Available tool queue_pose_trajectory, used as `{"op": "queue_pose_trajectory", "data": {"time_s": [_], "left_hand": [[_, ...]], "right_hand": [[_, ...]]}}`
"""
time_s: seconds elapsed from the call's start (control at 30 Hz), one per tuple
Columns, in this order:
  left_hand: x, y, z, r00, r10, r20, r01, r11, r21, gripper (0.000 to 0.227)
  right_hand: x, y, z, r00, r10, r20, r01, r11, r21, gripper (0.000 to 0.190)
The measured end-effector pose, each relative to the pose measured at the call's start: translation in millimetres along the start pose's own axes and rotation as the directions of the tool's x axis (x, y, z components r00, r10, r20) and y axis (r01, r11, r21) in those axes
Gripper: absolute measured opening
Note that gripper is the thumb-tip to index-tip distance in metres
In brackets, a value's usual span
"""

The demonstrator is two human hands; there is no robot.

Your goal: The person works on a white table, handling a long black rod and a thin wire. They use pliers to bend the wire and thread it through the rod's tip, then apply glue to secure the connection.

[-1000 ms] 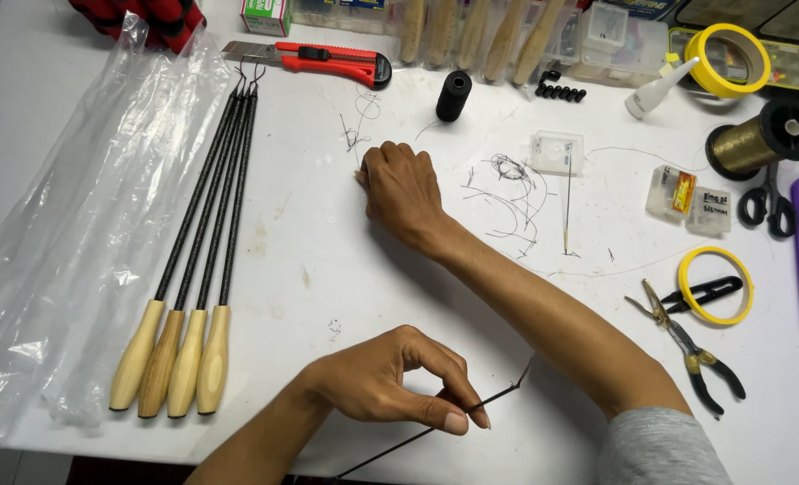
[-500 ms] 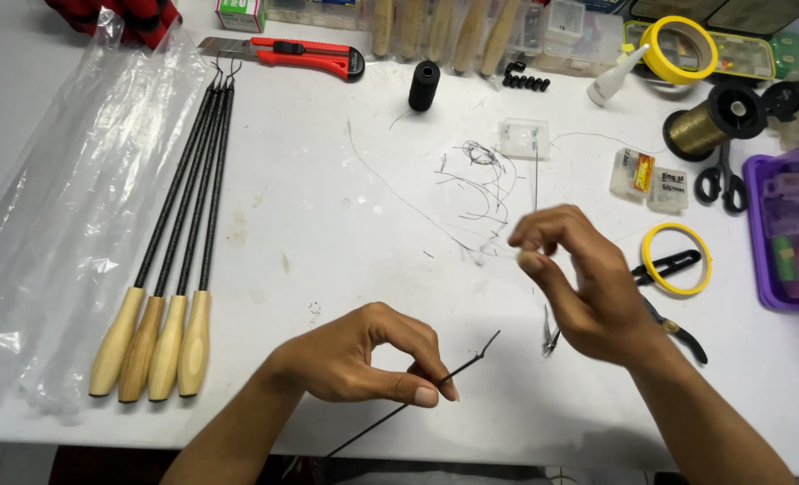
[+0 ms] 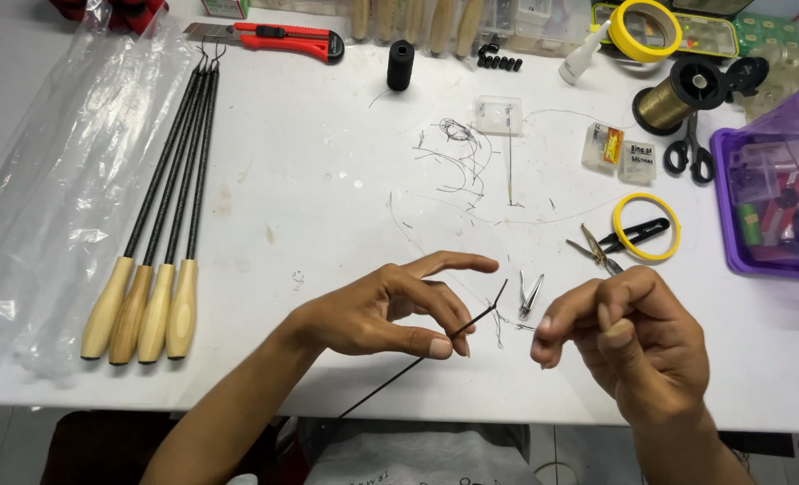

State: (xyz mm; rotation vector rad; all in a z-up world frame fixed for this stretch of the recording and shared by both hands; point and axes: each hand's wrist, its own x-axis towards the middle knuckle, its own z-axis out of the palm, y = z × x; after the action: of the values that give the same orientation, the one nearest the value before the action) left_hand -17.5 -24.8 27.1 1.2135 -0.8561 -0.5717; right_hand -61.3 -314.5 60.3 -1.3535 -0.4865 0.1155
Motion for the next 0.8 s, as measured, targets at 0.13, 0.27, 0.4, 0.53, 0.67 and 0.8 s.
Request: {"op": "queue_pose_trajectory", "data": {"time_s": [0.13, 0.27, 0.4, 0.53, 0.67, 0.8], "left_hand": [[-2.4, -12.5, 4.3, 0.999, -0.045, 0.013, 0.047, 0.954, -0.296, 0.013], [-15.3, -8.4, 3.8, 0.998, -0.063, -0.012, 0.053, 0.917, -0.396, 0.016], [-21.4, -3.5, 0.1, 0.999, -0.047, -0.015, 0.035, 0.901, -0.433, 0.014], [-29.9, -1.9, -4.8, 1.000, -0.025, 0.004, 0.024, 0.897, -0.441, 0.012], [-33.5, -0.3, -8.1, 1.000, -0.016, 0.020, 0.023, 0.896, -0.443, 0.012], [-36.6, -4.7, -9.4, 0.999, -0.038, 0.020, 0.043, 0.897, -0.440, 0.015]], "right_hand": [[-7.2, -3.3, -11.4, 0.985, -0.089, -0.147, 0.103, 0.991, 0.090, 0.020], [-31.6, 2.3, -58.7, 0.946, -0.092, -0.311, 0.135, 0.984, 0.117, 0.010], [-56.8, 2.9, -98.0, 0.905, -0.028, -0.424, 0.099, 0.984, 0.145, 0.020], [-77.4, 3.2, -123.8, 0.747, 0.077, -0.661, -0.032, 0.996, 0.081, 0.006], [-104.7, 9.1, -160.3, 0.568, 0.123, -0.814, -0.061, 0.992, 0.108, 0.012], [-141.4, 26.8, -194.1, 0.563, 0.136, -0.816, -0.012, 0.988, 0.156, 0.014]]}}
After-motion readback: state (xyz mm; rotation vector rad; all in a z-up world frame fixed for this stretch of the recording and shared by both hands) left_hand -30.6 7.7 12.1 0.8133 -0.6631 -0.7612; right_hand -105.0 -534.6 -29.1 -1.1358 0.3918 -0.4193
